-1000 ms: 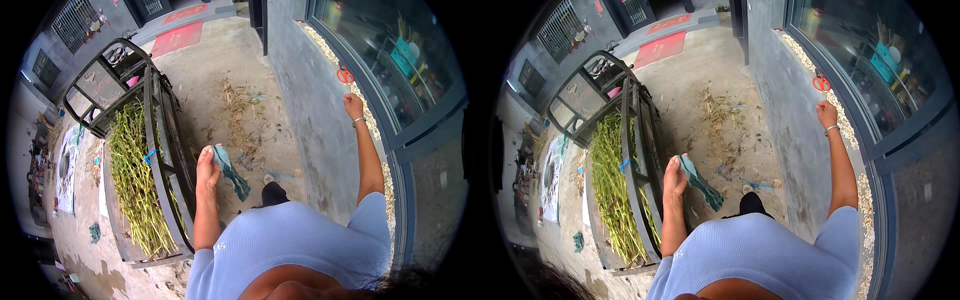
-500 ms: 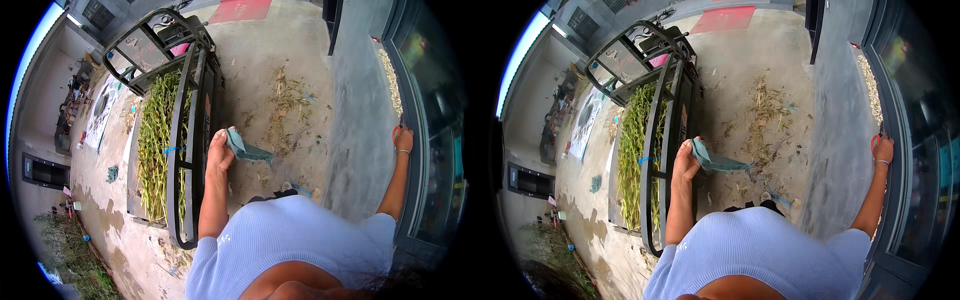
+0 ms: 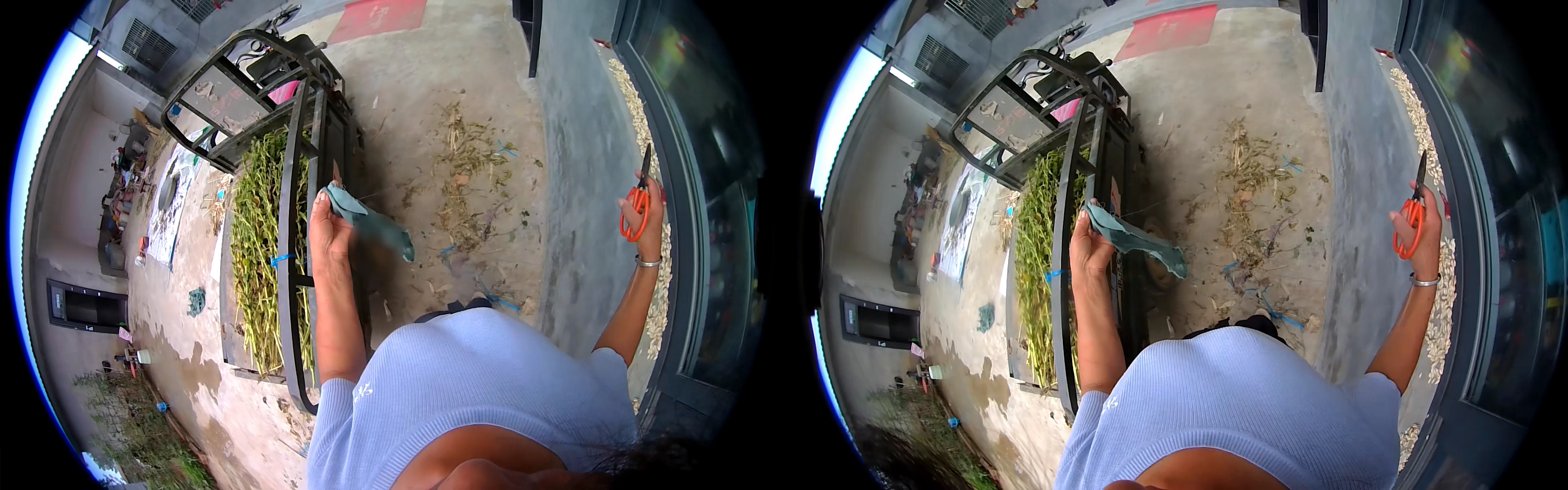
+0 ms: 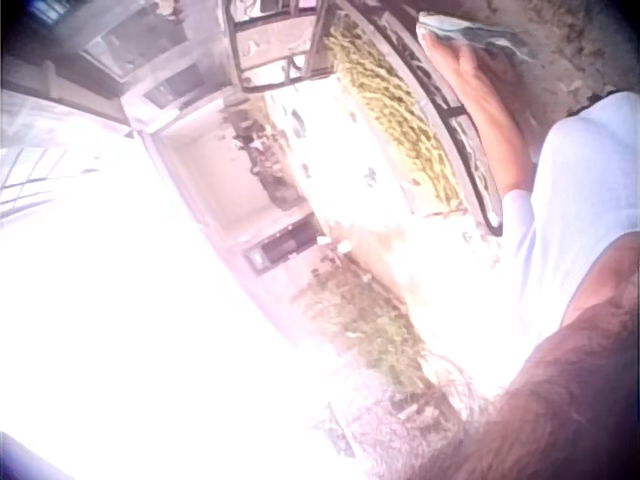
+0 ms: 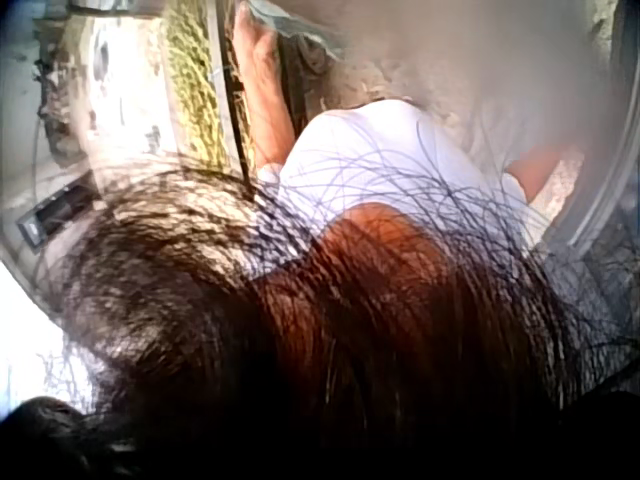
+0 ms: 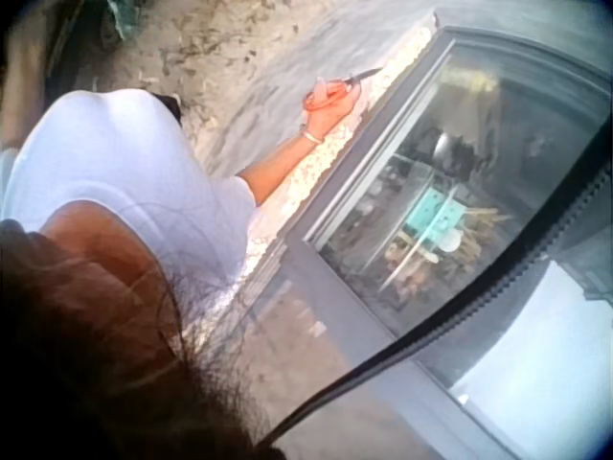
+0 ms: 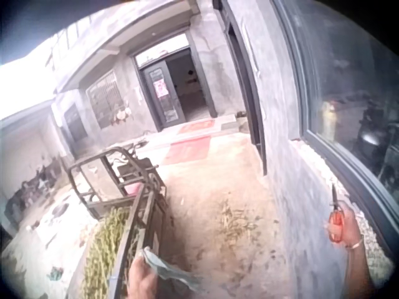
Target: The person cuts a green fabric strip with scissors and uses it to tie a bundle of long green plants. The person arranges the plants on a metal cart and secures them with the fabric strip.
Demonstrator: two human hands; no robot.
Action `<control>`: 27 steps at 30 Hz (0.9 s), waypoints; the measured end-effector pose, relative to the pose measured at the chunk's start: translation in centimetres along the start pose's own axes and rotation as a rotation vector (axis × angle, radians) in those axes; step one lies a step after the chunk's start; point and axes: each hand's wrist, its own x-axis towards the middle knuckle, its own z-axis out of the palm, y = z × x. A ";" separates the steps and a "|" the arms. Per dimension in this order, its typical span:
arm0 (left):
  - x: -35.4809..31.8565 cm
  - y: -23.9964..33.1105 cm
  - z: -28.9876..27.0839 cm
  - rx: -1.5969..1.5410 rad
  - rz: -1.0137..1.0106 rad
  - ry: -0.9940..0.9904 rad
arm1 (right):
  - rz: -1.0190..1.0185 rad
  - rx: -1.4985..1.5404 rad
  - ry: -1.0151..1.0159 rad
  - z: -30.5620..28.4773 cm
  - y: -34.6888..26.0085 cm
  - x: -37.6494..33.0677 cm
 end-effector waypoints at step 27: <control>-5.8 4.9 13.0 -0.089 0.228 -0.313 | 1.098 1.863 -1.151 30.2 -0.6 -18.9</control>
